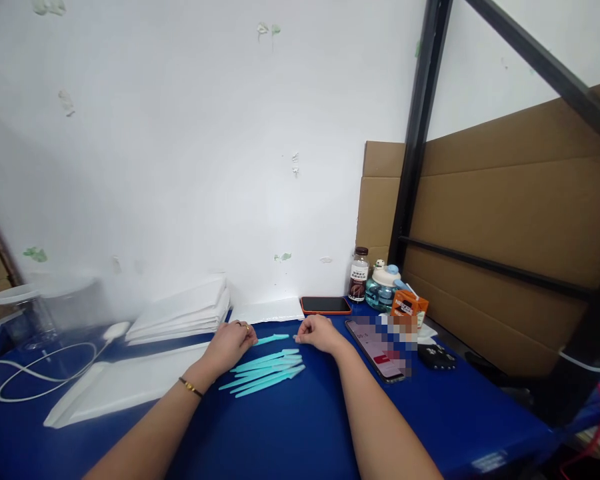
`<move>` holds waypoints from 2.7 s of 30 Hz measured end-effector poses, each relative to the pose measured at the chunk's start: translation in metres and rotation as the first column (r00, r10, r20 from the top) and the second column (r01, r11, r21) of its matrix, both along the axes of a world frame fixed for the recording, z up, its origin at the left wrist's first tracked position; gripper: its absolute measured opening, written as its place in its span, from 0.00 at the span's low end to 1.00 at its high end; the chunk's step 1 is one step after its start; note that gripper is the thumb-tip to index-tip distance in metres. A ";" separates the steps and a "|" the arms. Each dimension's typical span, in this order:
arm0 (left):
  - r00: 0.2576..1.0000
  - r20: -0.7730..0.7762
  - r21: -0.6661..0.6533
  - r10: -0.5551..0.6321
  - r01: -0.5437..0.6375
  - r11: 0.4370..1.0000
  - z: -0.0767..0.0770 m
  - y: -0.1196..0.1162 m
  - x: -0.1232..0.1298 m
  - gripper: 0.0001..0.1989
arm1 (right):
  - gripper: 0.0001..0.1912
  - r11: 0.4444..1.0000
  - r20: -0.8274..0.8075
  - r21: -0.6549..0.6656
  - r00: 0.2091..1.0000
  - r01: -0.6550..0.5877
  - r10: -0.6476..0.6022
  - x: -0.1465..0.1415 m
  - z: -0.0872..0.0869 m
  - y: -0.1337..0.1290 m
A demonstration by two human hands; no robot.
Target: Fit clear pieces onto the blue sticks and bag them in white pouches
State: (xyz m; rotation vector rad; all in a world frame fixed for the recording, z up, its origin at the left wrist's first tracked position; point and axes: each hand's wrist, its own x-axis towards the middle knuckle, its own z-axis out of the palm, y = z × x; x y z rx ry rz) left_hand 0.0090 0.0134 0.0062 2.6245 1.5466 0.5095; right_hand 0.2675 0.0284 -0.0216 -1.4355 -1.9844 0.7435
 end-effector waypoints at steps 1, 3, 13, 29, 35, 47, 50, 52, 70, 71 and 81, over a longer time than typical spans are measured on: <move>0.999 -0.009 0.013 0.039 -0.039 0.999 0.000 0.002 -0.005 0.11 | 0.13 0.999 0.005 0.011 0.999 0.047 -0.047 0.005 0.001 0.001; 0.993 -0.016 0.010 0.117 -0.116 0.993 0.001 0.006 -0.014 0.10 | 0.13 0.990 0.025 0.062 0.991 0.127 -0.129 0.011 0.005 0.000; 0.992 0.099 -0.115 -0.078 0.089 0.989 0.003 -0.009 0.000 0.13 | 0.09 0.990 0.247 0.074 0.964 -0.117 0.096 -0.017 0.012 -0.018; 0.987 0.002 -0.057 0.162 -0.161 0.985 0.004 0.010 -0.029 0.08 | 0.06 0.974 0.227 0.193 0.960 0.120 -0.164 0.005 0.023 -0.014; 0.995 0.098 -0.168 -0.014 0.030 0.985 0.010 -0.006 -0.013 0.14 | 0.09 0.988 0.271 -0.017 0.951 -0.151 0.150 -0.012 0.028 -0.027; 0.981 0.183 -0.318 -0.068 0.125 0.940 -0.007 -0.006 -0.002 0.12 | 0.10 0.962 0.155 0.114 0.961 -0.248 0.230 -0.036 0.023 -0.032; 0.972 0.228 -0.289 -0.055 0.122 0.950 -0.004 -0.005 0.001 0.13 | 0.09 0.960 0.134 0.140 0.965 -0.244 0.226 -0.036 0.021 -0.029; 0.974 0.222 -0.243 -0.049 0.104 0.964 -0.001 -0.005 0.004 0.13 | 0.10 0.959 0.120 0.162 0.970 -0.230 0.213 -0.035 0.022 -0.027; 0.989 0.143 -0.118 0.022 -0.005 0.993 0.005 -0.005 -0.012 0.14 | 0.08 0.974 0.254 0.150 0.959 -0.170 0.128 -0.016 0.026 -0.027; 0.989 0.144 -0.129 -0.017 0.036 0.991 0.004 -0.009 -0.008 0.14 | 0.08 0.972 0.286 0.125 0.945 -0.200 0.158 -0.020 0.026 -0.030; 0.994 0.047 -0.126 -0.097 0.102 0.987 -0.001 -0.006 0.003 0.07 | 0.08 0.978 0.153 0.007 0.967 -0.206 0.203 -0.024 0.014 -0.021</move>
